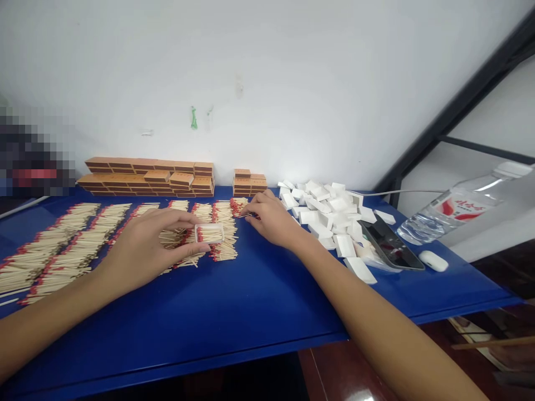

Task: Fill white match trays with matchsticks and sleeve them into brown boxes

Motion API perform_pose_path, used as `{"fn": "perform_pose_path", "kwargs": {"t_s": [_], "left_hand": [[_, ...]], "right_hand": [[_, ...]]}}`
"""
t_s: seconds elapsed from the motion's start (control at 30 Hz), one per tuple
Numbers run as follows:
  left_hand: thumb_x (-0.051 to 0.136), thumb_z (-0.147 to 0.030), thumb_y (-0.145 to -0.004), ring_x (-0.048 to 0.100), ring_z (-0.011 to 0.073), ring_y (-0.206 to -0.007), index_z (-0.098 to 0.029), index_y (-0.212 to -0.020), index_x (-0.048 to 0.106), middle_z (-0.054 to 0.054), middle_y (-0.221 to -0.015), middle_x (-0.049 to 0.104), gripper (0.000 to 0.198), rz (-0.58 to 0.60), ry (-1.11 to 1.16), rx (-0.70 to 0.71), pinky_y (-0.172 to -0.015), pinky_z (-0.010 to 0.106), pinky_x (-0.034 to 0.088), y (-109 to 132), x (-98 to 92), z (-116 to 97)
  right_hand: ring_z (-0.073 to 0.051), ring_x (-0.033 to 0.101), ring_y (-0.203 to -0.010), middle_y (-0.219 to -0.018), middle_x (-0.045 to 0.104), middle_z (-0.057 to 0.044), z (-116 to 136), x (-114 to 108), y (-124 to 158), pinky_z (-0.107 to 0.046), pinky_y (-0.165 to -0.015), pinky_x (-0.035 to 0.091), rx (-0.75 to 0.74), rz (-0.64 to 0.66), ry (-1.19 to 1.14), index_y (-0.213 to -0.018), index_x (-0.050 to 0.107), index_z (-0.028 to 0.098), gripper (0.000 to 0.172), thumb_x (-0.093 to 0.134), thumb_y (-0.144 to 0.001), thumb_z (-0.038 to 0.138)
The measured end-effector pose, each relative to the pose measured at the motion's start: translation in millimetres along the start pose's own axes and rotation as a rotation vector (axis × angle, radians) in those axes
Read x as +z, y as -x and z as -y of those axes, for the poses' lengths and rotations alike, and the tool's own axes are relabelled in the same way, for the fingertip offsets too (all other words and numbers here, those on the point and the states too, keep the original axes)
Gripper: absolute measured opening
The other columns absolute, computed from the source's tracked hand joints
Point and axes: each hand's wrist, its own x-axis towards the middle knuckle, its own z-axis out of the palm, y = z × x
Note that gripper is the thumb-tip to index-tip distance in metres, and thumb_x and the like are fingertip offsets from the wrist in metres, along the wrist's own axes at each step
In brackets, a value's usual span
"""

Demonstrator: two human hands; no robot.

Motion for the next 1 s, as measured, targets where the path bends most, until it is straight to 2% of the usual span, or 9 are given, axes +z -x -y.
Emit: {"fn": "perform_pose_path", "kwargs": {"t_s": [0.1,0.27,0.5,0.73,1.0], "left_hand": [[0.072,-0.064,-0.088,0.072,0.0251,-0.091,-0.022,-0.105,0.069,0.003,-0.099,0.078,0.045,-0.002,-0.007,0.003,-0.085,0.038,0.049,0.1,-0.2,0.1],[0.075,-0.058,-0.088,0.073,0.0247,-0.094,-0.024,-0.108,0.069,0.002,-0.102,0.079,0.04,0.027,-0.021,-0.008,-0.086,0.038,0.049,0.3,-1.6,-0.2],[0.072,-0.063,-0.088,0.073,0.0255,-0.094,-0.024,-0.107,0.07,0.003,-0.102,0.079,0.043,0.018,-0.008,-0.019,-0.087,0.039,0.05,0.4,-0.6,-0.3],[0.072,-0.063,-0.088,0.072,0.0248,-0.093,-0.023,-0.106,0.069,0.003,-0.102,0.079,0.044,0.012,-0.013,0.003,-0.085,0.038,0.049,-0.6,-0.3,-0.1],[0.075,-0.059,-0.088,0.072,0.0235,-0.09,-0.025,-0.108,0.069,0.001,-0.099,0.078,0.04,0.028,-0.009,0.002,-0.084,0.037,0.048,-0.1,-1.1,-0.3]], "right_hand": [[-0.028,0.053,-0.101,-0.101,0.066,-0.011,1.6,0.2,0.1,-0.044,-0.093,0.046,-0.007,0.0,-0.007,-0.106,0.078,0.024,0.019,0.06,-0.099,0.021],[-0.028,0.053,-0.103,-0.101,0.066,-0.011,3.8,-0.2,-0.1,-0.044,-0.094,0.046,-0.004,0.009,-0.025,-0.105,0.077,0.023,0.018,0.061,-0.099,0.021],[-0.027,0.052,-0.098,-0.094,0.064,-0.009,3.2,-0.7,-1.9,-0.043,-0.091,0.045,0.017,0.023,-0.026,-0.088,0.07,0.021,0.01,0.064,-0.096,0.018],[-0.027,0.052,-0.1,-0.096,0.063,-0.009,3.8,-2.0,-0.5,-0.041,-0.09,0.045,0.019,0.026,-0.012,-0.091,0.069,0.021,0.006,0.067,-0.096,0.021],[-0.027,0.052,-0.098,-0.093,0.062,-0.008,3.1,-1.6,-1.0,-0.041,-0.088,0.046,0.034,0.045,-0.025,-0.084,0.065,0.021,0.013,0.067,-0.097,0.023]]}}
